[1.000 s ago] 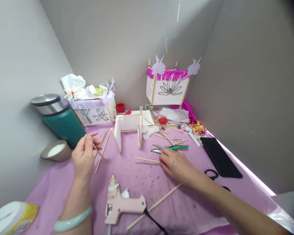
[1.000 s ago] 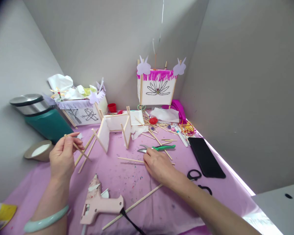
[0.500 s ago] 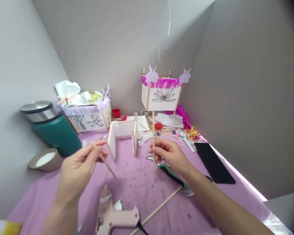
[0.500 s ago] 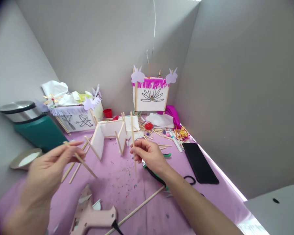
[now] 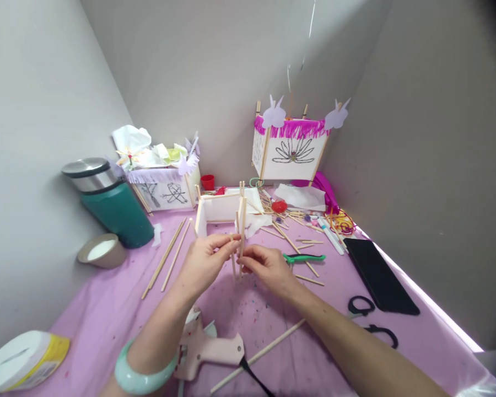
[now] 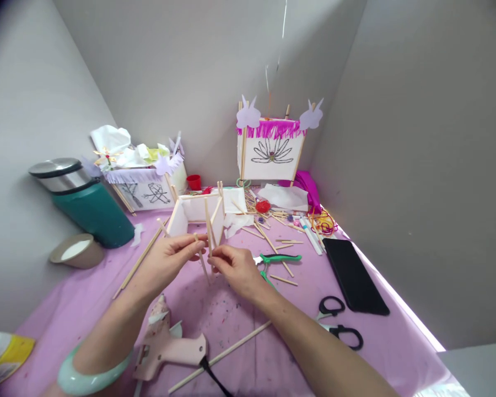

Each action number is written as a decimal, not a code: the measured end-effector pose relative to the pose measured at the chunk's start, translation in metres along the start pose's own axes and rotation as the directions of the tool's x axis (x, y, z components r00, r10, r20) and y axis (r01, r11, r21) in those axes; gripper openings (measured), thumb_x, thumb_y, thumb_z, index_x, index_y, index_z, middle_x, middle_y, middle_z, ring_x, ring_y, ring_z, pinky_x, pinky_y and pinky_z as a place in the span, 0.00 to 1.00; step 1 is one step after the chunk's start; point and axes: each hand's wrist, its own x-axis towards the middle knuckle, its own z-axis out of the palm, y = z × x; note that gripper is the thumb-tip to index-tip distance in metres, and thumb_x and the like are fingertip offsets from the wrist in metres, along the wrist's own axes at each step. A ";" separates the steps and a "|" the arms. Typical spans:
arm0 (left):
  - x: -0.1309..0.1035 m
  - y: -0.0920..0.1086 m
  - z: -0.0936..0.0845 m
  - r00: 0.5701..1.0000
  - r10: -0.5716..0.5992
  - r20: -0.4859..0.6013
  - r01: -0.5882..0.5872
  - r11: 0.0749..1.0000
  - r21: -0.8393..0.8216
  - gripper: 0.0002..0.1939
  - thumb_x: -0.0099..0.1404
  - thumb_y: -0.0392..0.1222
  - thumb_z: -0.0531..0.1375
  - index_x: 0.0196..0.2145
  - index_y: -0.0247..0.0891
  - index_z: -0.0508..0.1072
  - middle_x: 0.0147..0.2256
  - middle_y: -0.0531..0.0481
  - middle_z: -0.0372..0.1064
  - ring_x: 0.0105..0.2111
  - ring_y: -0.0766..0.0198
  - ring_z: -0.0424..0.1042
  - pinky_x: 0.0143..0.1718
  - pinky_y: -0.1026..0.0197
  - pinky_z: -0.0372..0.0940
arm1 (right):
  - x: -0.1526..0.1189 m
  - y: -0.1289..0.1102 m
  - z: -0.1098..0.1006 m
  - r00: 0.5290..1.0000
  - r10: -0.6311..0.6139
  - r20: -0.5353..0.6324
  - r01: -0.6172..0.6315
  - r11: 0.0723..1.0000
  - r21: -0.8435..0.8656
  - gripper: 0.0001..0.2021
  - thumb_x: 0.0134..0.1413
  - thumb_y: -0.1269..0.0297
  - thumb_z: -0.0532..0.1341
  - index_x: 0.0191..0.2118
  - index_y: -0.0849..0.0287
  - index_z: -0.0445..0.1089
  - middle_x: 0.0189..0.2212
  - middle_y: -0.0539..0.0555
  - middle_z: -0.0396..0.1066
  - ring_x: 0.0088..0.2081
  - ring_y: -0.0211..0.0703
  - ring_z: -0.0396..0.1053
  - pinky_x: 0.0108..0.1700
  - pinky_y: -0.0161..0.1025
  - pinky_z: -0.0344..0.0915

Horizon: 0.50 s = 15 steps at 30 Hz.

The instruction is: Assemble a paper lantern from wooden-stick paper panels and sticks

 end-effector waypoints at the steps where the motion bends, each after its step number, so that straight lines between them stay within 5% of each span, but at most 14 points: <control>1: 0.000 0.000 -0.001 1.000 0.007 0.008 -0.007 1.000 0.001 0.12 0.59 0.45 0.60 0.35 0.38 0.80 0.40 0.46 0.77 0.42 0.55 0.73 0.36 0.59 0.69 | -0.001 0.001 0.001 1.000 -0.013 0.014 0.014 0.999 -0.053 0.07 0.55 0.62 0.59 0.33 0.57 0.73 0.26 0.48 0.72 0.28 0.37 0.70 0.33 0.34 0.65; 15: -0.007 0.004 -0.006 1.000 0.019 -0.019 -0.017 0.995 0.097 0.14 0.59 0.47 0.60 0.39 0.38 0.78 0.37 0.48 0.77 0.35 0.59 0.73 0.34 0.61 0.69 | -0.004 -0.002 0.011 0.984 -0.126 0.130 0.159 0.944 -0.288 0.07 0.56 0.67 0.57 0.30 0.58 0.72 0.25 0.48 0.71 0.28 0.36 0.67 0.33 0.32 0.58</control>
